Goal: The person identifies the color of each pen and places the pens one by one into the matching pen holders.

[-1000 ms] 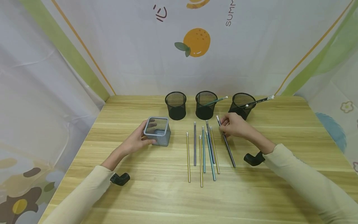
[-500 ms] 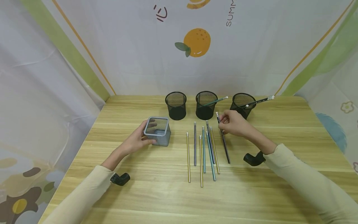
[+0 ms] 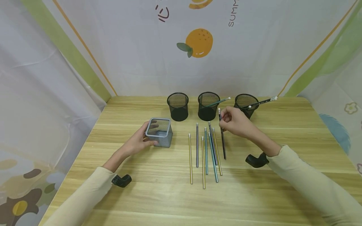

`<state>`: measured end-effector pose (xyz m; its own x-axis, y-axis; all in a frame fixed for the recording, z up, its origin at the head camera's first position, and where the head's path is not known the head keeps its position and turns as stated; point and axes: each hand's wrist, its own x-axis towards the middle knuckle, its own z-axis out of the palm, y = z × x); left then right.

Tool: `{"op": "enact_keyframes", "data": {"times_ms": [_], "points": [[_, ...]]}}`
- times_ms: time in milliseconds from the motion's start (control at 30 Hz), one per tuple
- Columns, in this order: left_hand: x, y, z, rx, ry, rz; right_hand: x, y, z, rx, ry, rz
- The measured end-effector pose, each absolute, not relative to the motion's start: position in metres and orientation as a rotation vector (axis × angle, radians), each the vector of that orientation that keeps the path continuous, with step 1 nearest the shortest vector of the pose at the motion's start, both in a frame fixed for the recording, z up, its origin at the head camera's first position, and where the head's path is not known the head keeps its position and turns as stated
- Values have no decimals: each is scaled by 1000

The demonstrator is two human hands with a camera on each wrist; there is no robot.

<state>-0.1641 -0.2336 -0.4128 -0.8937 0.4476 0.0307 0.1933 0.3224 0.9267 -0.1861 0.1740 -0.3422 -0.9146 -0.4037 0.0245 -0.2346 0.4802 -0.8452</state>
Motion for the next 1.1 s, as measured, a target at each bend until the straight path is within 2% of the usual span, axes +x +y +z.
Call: {"op": "enact_keyframes", "data": {"times_ms": [400, 733, 1100], "points": [[-164, -234, -412, 590, 2348, 1607, -188, 170, -331, -644, 2727, -1428], [-164, -234, -413, 592, 2361, 1598, -194, 159, -333, -766, 2705, -1661], [-164, -234, -413, 588, 2359, 1598, -199, 146, -334, -774, 2577, -1902]]}}
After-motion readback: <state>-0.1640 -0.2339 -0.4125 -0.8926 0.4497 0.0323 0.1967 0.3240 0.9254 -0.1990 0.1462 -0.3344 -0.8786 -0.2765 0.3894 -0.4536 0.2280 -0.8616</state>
